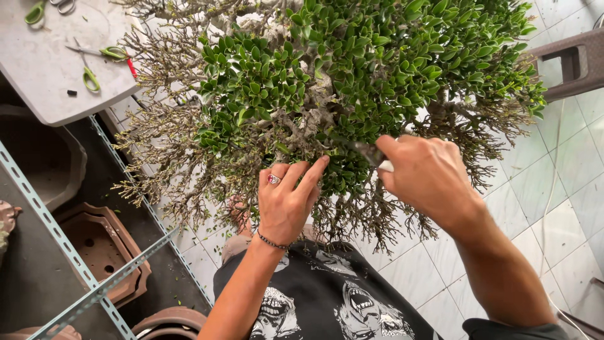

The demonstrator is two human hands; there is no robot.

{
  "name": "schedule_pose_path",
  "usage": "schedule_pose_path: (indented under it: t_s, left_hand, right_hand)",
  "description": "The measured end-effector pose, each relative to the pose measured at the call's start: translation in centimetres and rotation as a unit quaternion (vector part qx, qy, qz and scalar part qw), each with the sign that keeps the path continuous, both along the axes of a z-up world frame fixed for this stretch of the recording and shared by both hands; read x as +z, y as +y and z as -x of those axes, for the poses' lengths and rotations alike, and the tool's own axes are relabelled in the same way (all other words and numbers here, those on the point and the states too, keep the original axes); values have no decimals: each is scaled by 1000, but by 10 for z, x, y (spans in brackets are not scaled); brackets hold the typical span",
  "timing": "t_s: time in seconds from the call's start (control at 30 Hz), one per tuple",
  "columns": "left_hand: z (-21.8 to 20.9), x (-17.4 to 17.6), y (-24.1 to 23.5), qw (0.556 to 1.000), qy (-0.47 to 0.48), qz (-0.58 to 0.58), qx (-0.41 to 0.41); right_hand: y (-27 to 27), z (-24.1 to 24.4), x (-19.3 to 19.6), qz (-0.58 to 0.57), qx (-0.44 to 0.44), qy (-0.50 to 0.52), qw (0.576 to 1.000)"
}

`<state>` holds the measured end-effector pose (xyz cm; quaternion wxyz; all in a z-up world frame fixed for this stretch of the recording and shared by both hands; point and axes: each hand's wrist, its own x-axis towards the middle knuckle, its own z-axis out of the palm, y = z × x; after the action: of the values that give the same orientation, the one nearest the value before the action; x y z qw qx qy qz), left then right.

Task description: The person trims a bonsai tree using red-handled pruning shears. They carefully select and cut small branches and leaves from the dense foliage, working methodically around the tree's canopy.

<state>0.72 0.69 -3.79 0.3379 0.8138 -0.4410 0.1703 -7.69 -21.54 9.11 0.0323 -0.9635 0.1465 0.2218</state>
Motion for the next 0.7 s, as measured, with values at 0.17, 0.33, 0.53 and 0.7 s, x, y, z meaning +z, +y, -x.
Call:
schedule_pose_path:
  t_s: [0.17,0.33,0.53,0.7]
  left_hand:
    - [-4,30,-9,996,86,-3,-27]
    - [-31,46,-18,983,166,-53,-57]
    - [-55,53,-30,950,212,-198,-112]
    - [-59,41,-34,948,278,-117,-101]
  right_hand:
    - [6,17,22,-90,-119,-135,980]
    - [21,53,5,-147,-176,-187,955]
    - [47,78,-52,-82,-189,-167,964]
    - [59,70,-86,7,-160,-232,959]
